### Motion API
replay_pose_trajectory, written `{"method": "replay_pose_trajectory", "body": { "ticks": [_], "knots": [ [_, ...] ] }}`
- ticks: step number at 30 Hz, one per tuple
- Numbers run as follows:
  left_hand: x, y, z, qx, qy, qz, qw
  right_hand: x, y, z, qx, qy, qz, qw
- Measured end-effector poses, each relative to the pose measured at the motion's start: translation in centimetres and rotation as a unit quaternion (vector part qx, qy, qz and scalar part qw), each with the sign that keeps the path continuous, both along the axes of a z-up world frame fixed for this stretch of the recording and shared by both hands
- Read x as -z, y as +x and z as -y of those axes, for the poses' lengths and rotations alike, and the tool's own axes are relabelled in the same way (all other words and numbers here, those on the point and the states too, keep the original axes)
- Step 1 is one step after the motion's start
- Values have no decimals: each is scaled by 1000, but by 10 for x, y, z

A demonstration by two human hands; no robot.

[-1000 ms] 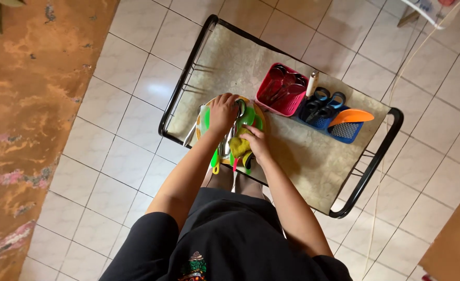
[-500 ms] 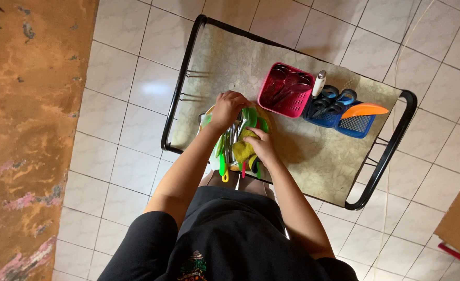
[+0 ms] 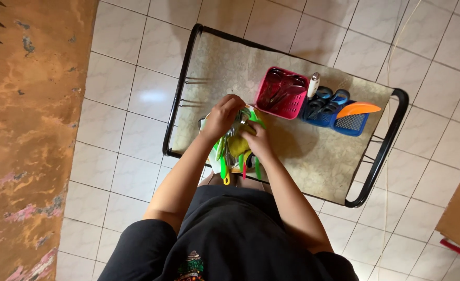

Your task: The person wipes metal spoons and forks with a yellow cloth on a small table, then places them into a red plastic container. The person repeats this process for multiple utensils throughout the clip.

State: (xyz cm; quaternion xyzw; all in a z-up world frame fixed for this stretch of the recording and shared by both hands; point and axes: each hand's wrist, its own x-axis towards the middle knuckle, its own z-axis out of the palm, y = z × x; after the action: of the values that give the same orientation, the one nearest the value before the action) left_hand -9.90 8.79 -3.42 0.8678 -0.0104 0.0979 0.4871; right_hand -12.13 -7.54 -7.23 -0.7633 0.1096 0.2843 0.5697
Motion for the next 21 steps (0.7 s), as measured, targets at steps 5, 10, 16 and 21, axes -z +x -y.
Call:
{"method": "replay_pose_trajectory", "body": {
  "ticks": [5,10,16,21],
  "knots": [
    [3,-17,7,-94,-113,-22,989,-24,-4,-2,6,61,-9,998],
    [8,-40,20,-106,-218,-208,948,-65,8,11,1,130,-67,989],
    [14,-56,33,-154,-339,-291,882,-96,4,38,-79,50,-29,995],
    [20,-55,41,-208,-258,-225,916,-100,9,65,-72,-65,170,981]
  ]
}}
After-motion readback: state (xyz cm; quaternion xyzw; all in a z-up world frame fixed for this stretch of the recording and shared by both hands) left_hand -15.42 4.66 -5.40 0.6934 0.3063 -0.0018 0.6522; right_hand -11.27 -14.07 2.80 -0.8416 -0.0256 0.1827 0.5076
